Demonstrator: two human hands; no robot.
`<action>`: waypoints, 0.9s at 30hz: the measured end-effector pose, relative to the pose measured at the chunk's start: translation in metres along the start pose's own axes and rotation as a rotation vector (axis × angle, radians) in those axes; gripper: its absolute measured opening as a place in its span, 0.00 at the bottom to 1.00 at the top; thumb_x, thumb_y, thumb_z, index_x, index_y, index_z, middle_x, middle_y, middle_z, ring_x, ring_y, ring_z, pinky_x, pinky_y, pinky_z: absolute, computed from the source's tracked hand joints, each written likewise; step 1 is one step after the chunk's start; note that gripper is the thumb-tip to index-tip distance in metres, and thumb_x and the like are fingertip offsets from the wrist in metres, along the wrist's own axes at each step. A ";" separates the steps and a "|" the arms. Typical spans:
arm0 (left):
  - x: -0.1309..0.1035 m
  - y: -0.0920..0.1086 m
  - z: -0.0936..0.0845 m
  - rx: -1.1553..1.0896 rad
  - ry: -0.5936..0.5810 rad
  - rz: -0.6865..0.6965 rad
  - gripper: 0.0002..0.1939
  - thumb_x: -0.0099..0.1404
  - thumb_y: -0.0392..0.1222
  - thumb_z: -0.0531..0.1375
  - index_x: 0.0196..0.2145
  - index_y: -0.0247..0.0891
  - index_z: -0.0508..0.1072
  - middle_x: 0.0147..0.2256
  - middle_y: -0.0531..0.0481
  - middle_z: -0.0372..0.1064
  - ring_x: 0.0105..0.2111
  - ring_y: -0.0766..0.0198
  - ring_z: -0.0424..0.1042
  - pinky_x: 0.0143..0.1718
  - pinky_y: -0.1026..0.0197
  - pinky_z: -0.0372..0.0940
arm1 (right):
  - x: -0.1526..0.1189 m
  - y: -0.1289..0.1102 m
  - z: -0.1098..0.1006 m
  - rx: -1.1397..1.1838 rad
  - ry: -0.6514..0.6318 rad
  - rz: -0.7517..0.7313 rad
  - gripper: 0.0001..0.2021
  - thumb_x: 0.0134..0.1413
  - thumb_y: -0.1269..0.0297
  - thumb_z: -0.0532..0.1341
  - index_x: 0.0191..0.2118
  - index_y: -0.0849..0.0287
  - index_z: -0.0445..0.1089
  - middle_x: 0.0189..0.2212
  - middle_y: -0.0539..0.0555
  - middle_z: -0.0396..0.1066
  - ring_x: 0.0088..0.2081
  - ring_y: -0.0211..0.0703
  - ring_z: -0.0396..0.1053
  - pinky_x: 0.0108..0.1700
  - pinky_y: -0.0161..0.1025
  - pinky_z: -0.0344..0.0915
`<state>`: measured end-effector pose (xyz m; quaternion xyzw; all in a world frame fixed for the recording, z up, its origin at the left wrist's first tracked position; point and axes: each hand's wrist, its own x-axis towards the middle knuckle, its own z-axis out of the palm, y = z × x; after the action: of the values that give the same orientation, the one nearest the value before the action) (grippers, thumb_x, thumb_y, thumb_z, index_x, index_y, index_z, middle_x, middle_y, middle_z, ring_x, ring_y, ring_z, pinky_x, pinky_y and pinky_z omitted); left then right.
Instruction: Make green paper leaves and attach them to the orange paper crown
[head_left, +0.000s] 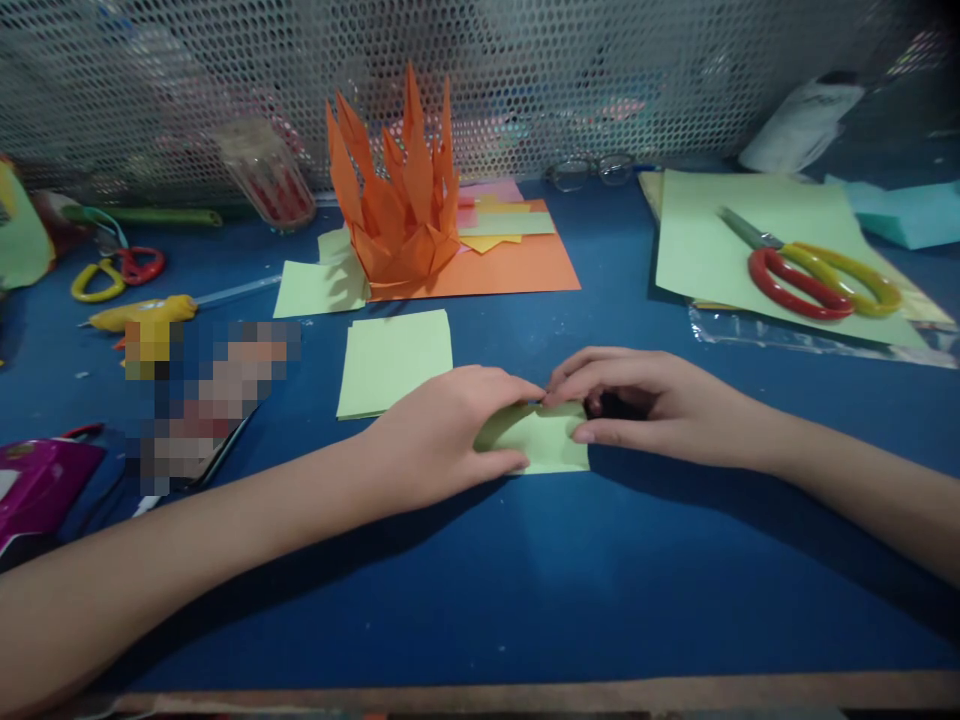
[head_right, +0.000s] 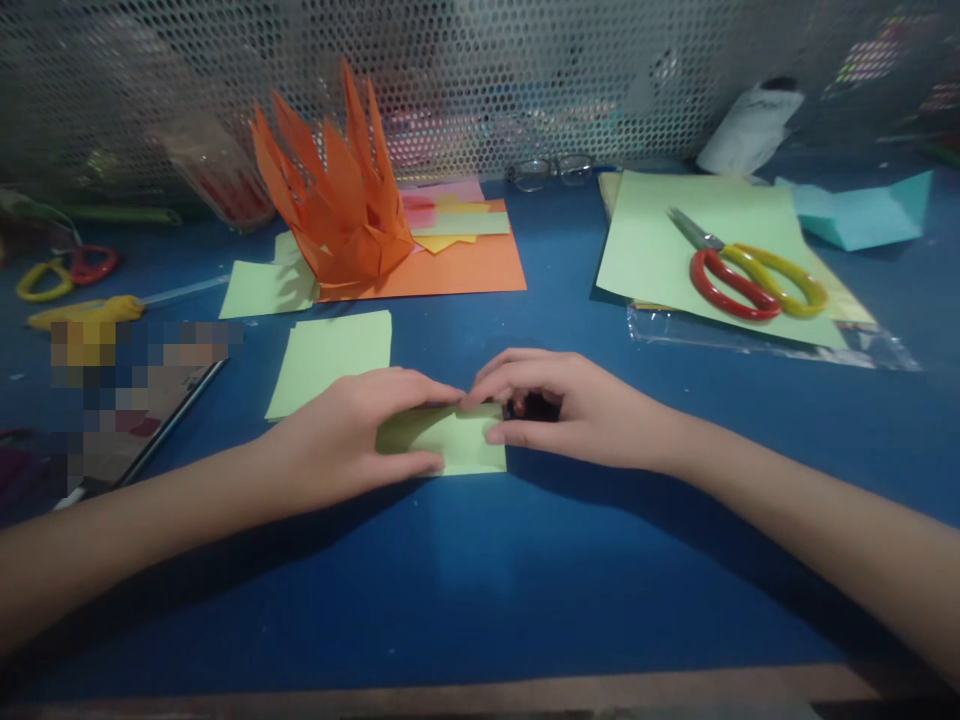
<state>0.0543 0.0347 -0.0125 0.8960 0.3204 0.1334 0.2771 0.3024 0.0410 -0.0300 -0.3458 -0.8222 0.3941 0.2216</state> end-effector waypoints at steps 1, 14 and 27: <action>0.000 0.000 0.000 -0.020 -0.002 -0.023 0.25 0.59 0.38 0.69 0.54 0.31 0.72 0.48 0.41 0.76 0.47 0.53 0.74 0.50 0.54 0.68 | 0.000 0.000 0.000 0.024 0.008 0.015 0.13 0.57 0.54 0.65 0.44 0.54 0.77 0.42 0.56 0.73 0.31 0.36 0.70 0.28 0.33 0.67; 0.004 0.000 0.001 -0.153 0.031 -0.135 0.15 0.60 0.34 0.66 0.46 0.37 0.78 0.44 0.48 0.79 0.42 0.58 0.77 0.48 0.59 0.69 | 0.001 -0.002 0.006 0.053 0.035 0.133 0.10 0.57 0.54 0.64 0.39 0.53 0.78 0.35 0.53 0.77 0.33 0.40 0.72 0.34 0.37 0.68; 0.007 0.001 0.005 -0.409 0.118 -0.295 0.08 0.60 0.35 0.66 0.37 0.39 0.83 0.35 0.52 0.81 0.33 0.64 0.78 0.37 0.64 0.72 | 0.002 -0.012 0.013 0.079 0.066 0.232 0.10 0.57 0.55 0.63 0.39 0.53 0.77 0.28 0.50 0.76 0.29 0.40 0.72 0.30 0.37 0.66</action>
<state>0.0620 0.0361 -0.0151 0.7557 0.4295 0.2055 0.4497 0.2879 0.0309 -0.0273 -0.4422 -0.7528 0.4376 0.2152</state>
